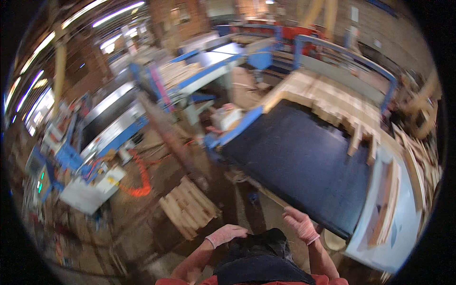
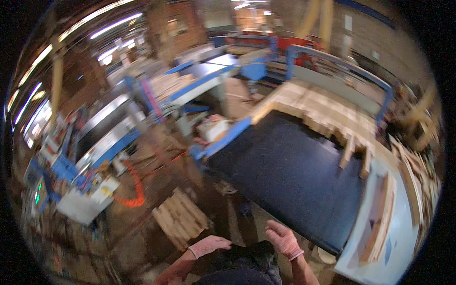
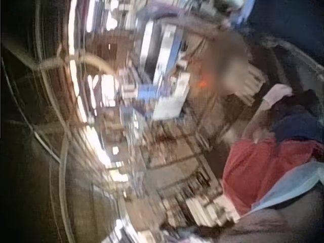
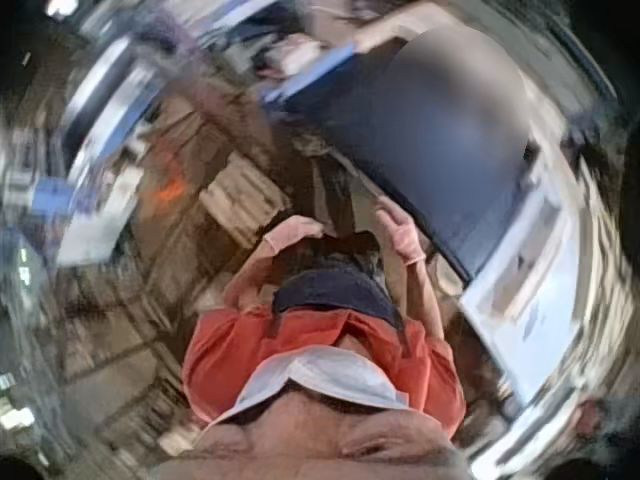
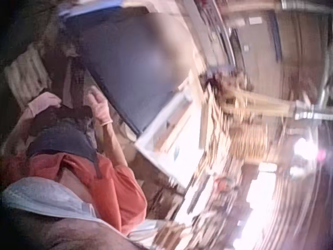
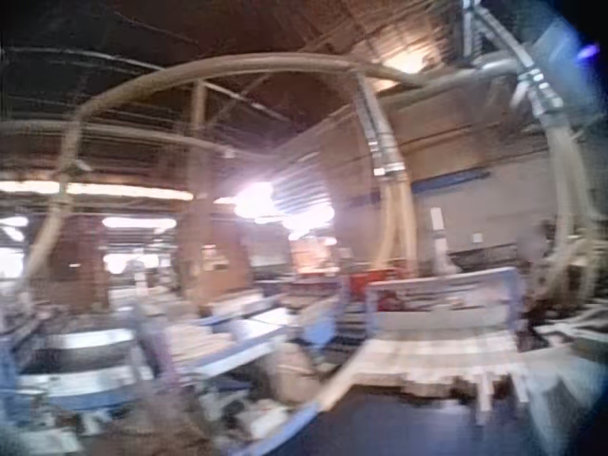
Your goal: The person repeatedly picks up stacks of light-colored wooden planks from a metal table and places them onto a nearby metal rack. The worker wears pink gloves and moves the planks in batches, organizing them into neat piles on the rack throughout the video.
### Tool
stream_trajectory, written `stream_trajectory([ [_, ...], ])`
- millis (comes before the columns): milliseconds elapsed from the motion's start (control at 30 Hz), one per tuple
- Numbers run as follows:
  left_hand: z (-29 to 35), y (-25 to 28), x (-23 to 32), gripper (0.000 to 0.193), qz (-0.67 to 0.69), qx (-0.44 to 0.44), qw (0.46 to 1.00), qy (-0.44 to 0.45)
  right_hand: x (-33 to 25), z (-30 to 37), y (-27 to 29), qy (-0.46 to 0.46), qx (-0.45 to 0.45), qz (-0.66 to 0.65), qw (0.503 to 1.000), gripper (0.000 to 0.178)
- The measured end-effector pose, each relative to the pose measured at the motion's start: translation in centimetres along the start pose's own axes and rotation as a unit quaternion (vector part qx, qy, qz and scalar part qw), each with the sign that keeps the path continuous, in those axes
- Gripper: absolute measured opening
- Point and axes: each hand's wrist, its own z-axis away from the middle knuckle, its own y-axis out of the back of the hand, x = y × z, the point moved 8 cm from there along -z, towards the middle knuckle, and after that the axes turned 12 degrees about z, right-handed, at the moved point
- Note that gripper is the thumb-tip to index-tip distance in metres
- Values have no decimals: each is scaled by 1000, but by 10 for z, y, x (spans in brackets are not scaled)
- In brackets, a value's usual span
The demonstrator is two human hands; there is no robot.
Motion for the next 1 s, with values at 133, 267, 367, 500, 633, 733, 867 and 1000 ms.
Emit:
stream_trajectory([
  [133,95,101,-231,45,-377,305,874,15,-4,-13,-112,-54,-224,114,967,60],
  [267,227,64,-419,30,93,475,864,138,22,9,-183,-93,-294,181,934,68],
  [367,271,6,-484,42,365,479,763,234,42,10,-211,-150,-300,241,911,71],
  [500,295,-52,-525,61,529,410,673,314,77,7,-239,-162,-303,310,886,68],
  [633,282,-45,-554,60,554,453,659,231,144,-20,-255,-103,-398,432,803,55],
  [733,282,1,-521,54,576,471,638,197,197,-37,-272,156,-512,561,631,46],
  [867,284,67,-514,51,592,497,617,149,235,-103,-301,58,-458,431,775,6],
  [1000,289,126,-482,62,586,511,620,104,231,-157,-380,77,-502,370,778,14],
])
